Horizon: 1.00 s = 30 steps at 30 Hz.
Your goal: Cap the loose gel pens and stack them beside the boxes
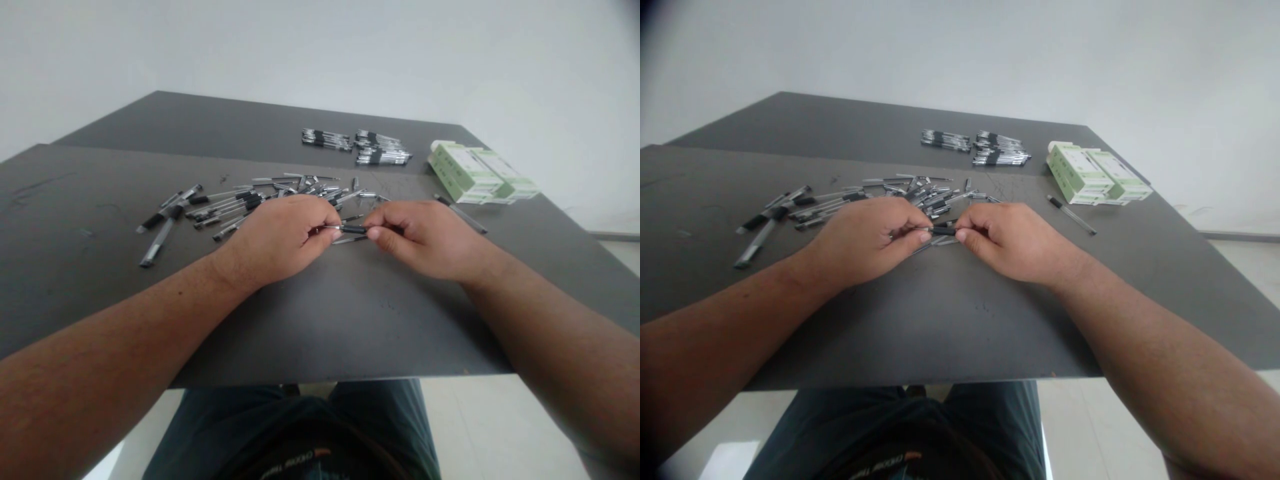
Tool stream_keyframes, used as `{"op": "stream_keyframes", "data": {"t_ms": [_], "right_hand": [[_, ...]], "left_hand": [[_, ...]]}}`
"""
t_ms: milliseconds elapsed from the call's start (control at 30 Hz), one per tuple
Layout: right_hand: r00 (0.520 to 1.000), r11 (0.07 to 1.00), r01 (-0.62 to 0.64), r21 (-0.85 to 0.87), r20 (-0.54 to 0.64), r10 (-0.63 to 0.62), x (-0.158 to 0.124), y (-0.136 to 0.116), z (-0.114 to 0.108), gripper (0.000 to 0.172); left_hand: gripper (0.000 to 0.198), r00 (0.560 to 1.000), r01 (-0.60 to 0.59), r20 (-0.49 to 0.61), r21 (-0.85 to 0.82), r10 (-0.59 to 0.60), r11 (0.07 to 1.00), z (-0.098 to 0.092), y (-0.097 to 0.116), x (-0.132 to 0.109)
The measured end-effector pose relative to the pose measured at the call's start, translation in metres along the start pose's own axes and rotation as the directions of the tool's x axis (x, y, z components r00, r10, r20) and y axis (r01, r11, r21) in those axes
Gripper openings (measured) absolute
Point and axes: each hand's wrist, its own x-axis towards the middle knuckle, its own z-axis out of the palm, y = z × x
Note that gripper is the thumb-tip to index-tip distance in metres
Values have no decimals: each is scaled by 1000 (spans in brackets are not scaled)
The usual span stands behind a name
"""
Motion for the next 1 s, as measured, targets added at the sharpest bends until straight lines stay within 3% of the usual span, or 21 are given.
{"op": "stream_keyframes", "data": {"t_ms": [233,500,700,900,1000], "right_hand": [[994,999,-36,-39,-107,31,0,4,0,12],[998,996,6,-84,-67,-12,0,3,-2,23],[990,999,-19,-45,-138,12,-1,5,2,16],[997,996,46,-72,-56,-50,0,5,-1,25],[996,999,1,-51,-84,-5,0,4,0,19]], "left_hand": [[26,996,93,-17,-18,-93,996,-1,0,1],[30,999,52,10,-19,-52,998,0,-1,1],[29,995,95,-11,-11,-95,995,0,0,1],[29,998,60,14,-22,-60,998,-1,1,1],[29,998,70,1,-23,-70,997,-1,0,1]]}}
